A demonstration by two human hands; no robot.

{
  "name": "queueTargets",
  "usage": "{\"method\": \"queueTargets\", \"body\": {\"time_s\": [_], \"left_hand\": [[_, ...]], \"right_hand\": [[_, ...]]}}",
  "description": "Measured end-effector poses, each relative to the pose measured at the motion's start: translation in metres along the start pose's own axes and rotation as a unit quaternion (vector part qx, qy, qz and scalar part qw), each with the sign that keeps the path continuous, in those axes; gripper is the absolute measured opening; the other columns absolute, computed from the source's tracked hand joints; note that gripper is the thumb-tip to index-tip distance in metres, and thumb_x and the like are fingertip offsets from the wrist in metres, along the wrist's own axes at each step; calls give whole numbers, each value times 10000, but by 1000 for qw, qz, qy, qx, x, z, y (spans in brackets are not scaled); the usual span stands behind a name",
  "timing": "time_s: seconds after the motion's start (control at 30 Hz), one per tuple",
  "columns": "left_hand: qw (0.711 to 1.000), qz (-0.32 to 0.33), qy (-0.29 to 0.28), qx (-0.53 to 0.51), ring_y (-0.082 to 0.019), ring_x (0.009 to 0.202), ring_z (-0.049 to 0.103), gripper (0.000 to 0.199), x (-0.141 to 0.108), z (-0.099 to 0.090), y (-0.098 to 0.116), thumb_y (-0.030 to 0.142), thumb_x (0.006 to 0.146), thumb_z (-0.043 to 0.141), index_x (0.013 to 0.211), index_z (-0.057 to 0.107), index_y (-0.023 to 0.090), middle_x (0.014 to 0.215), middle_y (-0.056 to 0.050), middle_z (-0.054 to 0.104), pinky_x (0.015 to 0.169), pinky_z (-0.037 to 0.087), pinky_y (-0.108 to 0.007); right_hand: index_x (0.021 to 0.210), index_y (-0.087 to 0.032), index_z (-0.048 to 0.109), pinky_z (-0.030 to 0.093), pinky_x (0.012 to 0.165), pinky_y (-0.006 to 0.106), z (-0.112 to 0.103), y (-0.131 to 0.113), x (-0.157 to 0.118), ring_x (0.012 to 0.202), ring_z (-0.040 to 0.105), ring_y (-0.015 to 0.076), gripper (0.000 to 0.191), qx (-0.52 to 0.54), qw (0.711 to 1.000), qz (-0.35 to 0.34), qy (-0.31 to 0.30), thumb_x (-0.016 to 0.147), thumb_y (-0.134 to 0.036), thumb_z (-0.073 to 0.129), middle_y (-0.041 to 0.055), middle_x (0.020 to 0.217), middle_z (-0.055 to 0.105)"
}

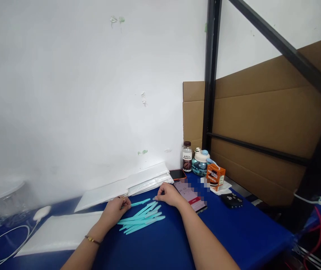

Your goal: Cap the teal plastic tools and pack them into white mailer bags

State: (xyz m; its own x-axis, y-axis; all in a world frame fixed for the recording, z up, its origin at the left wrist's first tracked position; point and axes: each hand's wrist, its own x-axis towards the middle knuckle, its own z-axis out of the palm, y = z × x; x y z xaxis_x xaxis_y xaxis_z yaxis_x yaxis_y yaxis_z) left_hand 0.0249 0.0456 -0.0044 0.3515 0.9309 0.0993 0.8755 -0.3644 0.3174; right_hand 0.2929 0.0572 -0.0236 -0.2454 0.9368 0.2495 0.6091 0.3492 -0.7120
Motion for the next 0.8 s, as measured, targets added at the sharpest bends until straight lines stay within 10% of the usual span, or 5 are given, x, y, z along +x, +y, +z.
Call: {"method": "queueTargets", "body": {"time_s": [0.27, 0.8], "left_hand": [[992, 18, 116, -41, -170, 900, 543, 193, -2, 8, -2, 254, 754, 551, 936, 608, 230, 946, -21, 610, 797, 373, -276], [996, 34, 8, -86, -154, 805, 529, 166, -10, 15, 17, 349, 763, 541, 758, 646, 221, 805, 2, 624, 699, 347, -254]], "right_hand": [[746, -208, 661, 366, 785, 284, 4, -11, -2, 883, 525, 189, 91, -98, 995, -24, 14, 716, -289, 631, 30, 870, 578], [708, -199, 624, 297, 857, 359, 13, -44, -10, 975, 456, 201, 91, -118, 984, -66, -117, 719, -283, 658, 18, 931, 544]]}}
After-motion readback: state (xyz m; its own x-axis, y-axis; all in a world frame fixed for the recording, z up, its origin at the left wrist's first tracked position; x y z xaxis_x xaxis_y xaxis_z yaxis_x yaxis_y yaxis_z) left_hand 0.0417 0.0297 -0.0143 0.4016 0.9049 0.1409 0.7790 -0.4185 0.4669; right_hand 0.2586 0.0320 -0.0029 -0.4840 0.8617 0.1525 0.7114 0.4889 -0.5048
